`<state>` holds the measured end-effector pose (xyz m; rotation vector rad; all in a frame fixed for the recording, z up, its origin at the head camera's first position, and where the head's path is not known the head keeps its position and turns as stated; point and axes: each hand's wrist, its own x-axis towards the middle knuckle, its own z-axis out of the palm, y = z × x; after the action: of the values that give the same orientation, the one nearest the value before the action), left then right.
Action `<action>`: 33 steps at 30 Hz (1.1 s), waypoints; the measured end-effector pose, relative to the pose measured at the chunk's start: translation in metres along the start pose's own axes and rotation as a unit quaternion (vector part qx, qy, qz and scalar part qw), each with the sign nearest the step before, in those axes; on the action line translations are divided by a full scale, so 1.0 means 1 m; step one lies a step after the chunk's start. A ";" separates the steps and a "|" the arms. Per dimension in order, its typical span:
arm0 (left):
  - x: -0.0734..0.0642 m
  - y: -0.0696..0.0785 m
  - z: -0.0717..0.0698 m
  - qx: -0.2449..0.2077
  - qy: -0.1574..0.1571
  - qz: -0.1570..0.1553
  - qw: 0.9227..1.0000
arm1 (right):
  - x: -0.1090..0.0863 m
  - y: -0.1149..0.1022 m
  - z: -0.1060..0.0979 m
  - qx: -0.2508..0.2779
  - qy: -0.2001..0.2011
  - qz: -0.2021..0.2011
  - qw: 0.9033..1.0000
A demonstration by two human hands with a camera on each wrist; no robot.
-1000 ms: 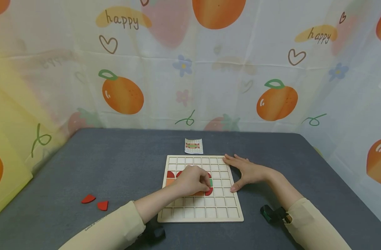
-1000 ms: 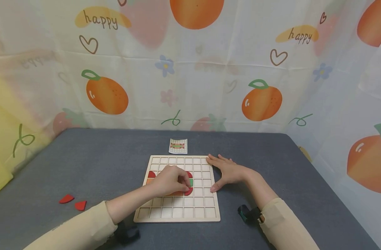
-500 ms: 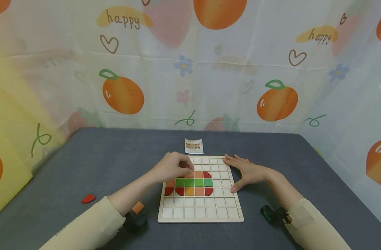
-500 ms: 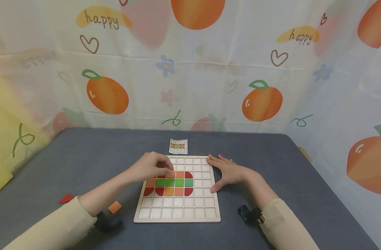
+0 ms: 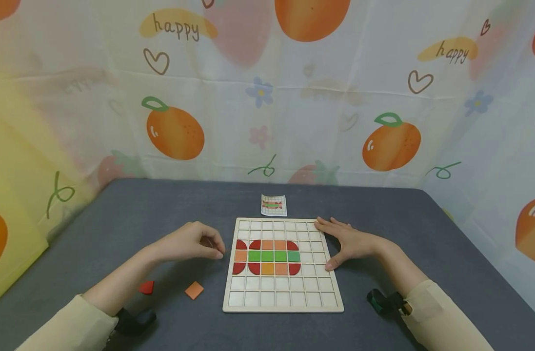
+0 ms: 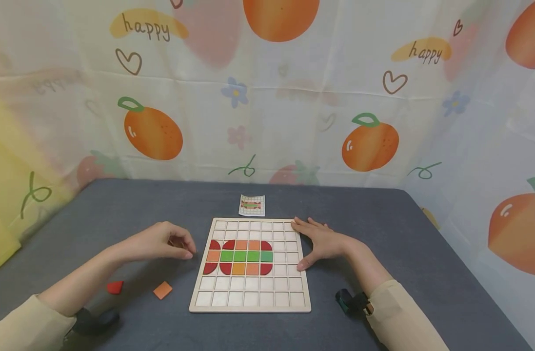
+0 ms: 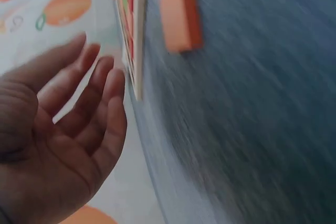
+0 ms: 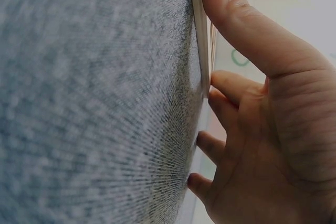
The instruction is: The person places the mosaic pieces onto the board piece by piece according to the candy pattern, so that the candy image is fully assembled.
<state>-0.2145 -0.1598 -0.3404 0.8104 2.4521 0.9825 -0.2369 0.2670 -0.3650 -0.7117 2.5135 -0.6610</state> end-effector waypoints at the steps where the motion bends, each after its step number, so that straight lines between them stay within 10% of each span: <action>1: -0.004 -0.003 -0.002 -0.004 -0.011 -0.001 1.000 | 0.000 0.000 0.000 0.000 0.000 0.000 1.000; 16: -0.029 -0.030 -0.006 -0.081 -0.162 0.019 0.983 | -0.001 0.001 0.001 -0.004 0.004 -0.003 1.000; 33: -0.028 -0.030 0.000 -0.067 -0.154 0.033 0.985 | 0.001 0.001 0.000 0.000 0.002 -0.001 1.000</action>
<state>-0.2039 -0.1952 -0.3588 0.9262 2.0880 0.9534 -0.2377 0.2673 -0.3658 -0.7124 2.5167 -0.6642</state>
